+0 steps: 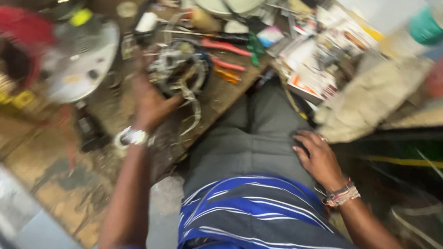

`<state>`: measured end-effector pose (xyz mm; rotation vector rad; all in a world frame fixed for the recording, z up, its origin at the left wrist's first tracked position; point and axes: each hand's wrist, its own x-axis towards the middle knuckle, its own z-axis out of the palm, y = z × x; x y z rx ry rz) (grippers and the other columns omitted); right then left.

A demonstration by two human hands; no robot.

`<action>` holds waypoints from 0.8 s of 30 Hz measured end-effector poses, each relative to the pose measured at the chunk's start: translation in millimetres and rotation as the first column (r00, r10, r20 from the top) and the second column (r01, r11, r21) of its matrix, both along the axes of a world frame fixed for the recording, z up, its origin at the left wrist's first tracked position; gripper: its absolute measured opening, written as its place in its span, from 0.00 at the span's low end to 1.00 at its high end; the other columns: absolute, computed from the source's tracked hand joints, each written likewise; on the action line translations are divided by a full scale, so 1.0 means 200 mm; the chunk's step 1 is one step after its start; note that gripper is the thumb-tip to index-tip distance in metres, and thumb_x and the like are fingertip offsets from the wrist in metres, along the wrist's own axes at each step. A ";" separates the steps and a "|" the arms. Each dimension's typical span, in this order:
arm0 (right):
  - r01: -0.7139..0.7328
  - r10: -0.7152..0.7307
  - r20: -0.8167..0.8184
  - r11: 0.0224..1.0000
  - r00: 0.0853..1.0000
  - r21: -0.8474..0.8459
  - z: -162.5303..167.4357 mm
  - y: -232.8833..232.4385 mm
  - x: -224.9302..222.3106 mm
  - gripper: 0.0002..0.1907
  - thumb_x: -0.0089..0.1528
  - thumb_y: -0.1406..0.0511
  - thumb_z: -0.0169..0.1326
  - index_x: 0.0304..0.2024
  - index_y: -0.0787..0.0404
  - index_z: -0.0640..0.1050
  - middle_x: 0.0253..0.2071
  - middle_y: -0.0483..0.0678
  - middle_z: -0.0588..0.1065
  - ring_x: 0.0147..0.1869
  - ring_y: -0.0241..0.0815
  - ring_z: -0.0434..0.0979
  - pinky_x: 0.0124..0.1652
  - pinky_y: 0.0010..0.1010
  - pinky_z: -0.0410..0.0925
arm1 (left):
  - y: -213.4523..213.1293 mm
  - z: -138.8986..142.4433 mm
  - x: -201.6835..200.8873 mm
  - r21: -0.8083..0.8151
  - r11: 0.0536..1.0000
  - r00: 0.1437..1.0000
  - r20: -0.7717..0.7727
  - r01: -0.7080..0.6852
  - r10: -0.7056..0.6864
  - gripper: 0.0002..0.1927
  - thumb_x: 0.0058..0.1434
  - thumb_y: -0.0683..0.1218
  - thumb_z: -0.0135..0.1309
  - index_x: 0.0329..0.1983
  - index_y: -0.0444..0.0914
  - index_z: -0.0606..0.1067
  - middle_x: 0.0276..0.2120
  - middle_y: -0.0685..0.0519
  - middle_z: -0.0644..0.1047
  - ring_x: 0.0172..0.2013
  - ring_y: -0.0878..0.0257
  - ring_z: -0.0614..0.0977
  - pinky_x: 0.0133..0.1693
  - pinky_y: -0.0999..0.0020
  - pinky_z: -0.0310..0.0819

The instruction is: The person cleans a small electrical component with a cloth, then uses a multimeter to test its continuity. They then use a screwdriver to adjust internal parts of the component. The person continues to manipulate the component and wires throughout the clip.

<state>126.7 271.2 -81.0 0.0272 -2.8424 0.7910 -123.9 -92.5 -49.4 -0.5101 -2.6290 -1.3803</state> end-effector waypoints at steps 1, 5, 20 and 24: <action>0.037 -0.038 -0.009 0.999 0.999 -0.022 0.02 0.02 0.05 0.16 0.59 0.68 0.61 0.50 0.63 0.79 0.54 0.54 0.77 0.58 0.57 0.76 0.56 0.43 0.69 | -0.03 0.00 0.01 0.024 0.997 0.997 -0.027 0.074 -0.073 0.71 0.45 0.41 0.75 0.80 0.37 0.35 0.72 0.36 0.56 0.71 0.43 0.60 0.70 0.53 0.54; 0.112 -0.116 -0.116 0.993 0.986 -0.043 0.06 0.00 0.01 0.15 0.63 0.71 0.59 0.53 0.63 0.78 0.56 0.54 0.76 0.61 0.55 0.76 0.59 0.41 0.69 | -0.17 0.11 0.13 -0.029 0.995 0.995 -0.045 -0.093 0.091 0.45 0.55 0.36 0.65 0.75 0.31 0.58 0.68 0.36 0.68 0.67 0.46 0.70 0.68 0.55 0.64; 0.378 -0.420 0.018 0.835 0.907 0.401 0.26 0.01 -0.83 0.19 0.65 0.62 0.57 0.56 0.60 0.70 0.45 0.58 0.76 0.48 0.63 0.77 0.50 0.55 0.67 | 0.99 0.02 0.44 0.367 0.929 0.860 0.460 0.042 -0.220 0.34 0.59 0.50 0.63 0.65 0.33 0.65 0.54 0.42 0.78 0.52 0.55 0.82 0.51 0.64 0.77; 0.371 -0.367 -0.053 0.914 0.929 0.165 0.23 -0.04 -0.68 0.17 0.63 0.62 0.57 0.52 0.63 0.73 0.42 0.61 0.77 0.45 0.64 0.78 0.42 0.52 0.69 | 1.18 -0.01 0.31 0.619 0.749 0.450 0.753 -0.235 -0.481 0.32 0.66 0.49 0.59 0.68 0.36 0.60 0.45 0.51 0.79 0.43 0.63 0.79 0.41 0.64 0.73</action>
